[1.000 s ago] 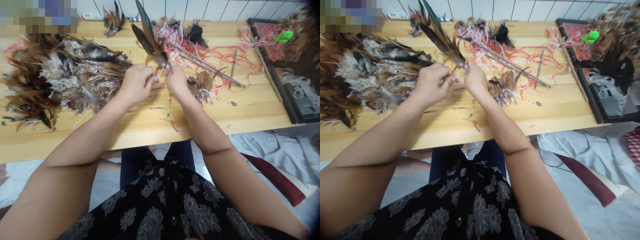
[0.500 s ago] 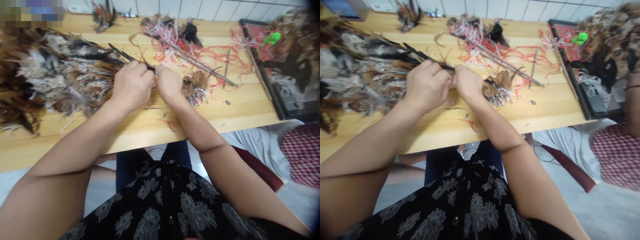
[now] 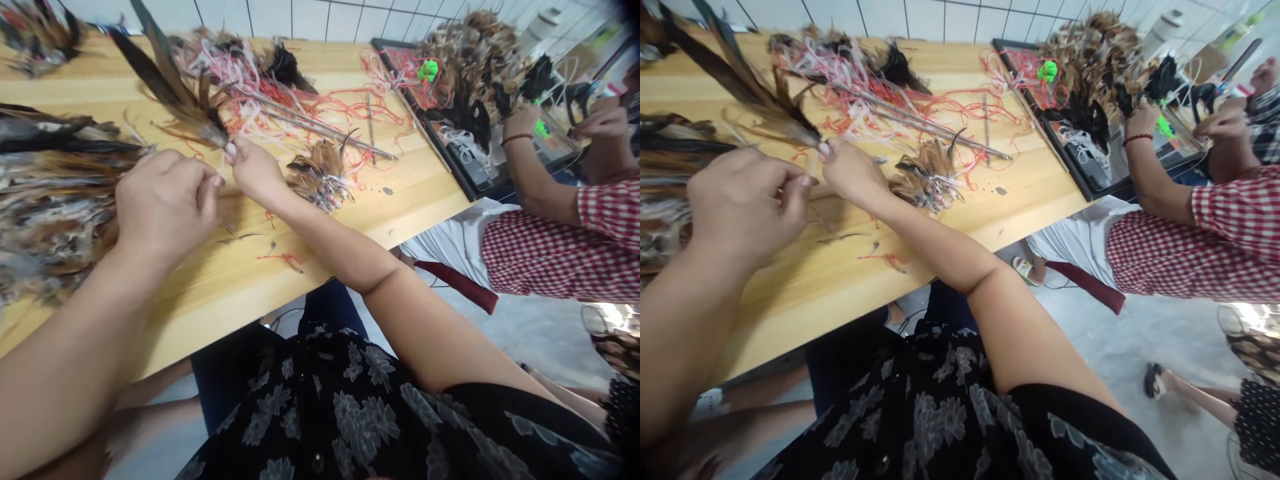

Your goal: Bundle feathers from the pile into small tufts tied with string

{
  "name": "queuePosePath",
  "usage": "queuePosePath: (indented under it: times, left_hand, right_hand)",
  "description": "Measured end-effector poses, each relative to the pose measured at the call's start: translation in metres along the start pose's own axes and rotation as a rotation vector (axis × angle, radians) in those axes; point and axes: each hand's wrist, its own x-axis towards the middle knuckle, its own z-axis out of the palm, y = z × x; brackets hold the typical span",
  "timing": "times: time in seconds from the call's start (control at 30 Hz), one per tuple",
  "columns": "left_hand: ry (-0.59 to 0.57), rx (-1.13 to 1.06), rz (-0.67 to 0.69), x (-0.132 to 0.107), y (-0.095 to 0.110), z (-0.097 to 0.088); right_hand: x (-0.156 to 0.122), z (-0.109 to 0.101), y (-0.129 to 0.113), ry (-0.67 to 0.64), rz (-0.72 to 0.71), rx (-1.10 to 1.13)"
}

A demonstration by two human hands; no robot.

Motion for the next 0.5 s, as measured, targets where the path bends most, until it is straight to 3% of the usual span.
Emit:
queuePosePath:
  times: [0.07, 0.23, 0.37, 0.5]
  left_hand:
    - [0.021, 0.029, 0.001, -0.001, 0.007, 0.001]
    - [0.013, 0.111, -0.004, 0.003, 0.02, -0.004]
    - [-0.12, 0.074, -0.102, 0.014, 0.018, -0.021]
    - [-0.248, 0.068, -0.145, 0.026, -0.002, -0.034]
  right_hand:
    - [-0.011, -0.007, -0.002, -0.054, -0.066, -0.137]
    - [-0.029, -0.013, -0.019, 0.021, -0.122, -0.496]
    - [-0.029, -0.008, -0.026, 0.078, -0.131, -0.761]
    - [-0.027, -0.005, -0.023, -0.051, -0.307, -0.856]
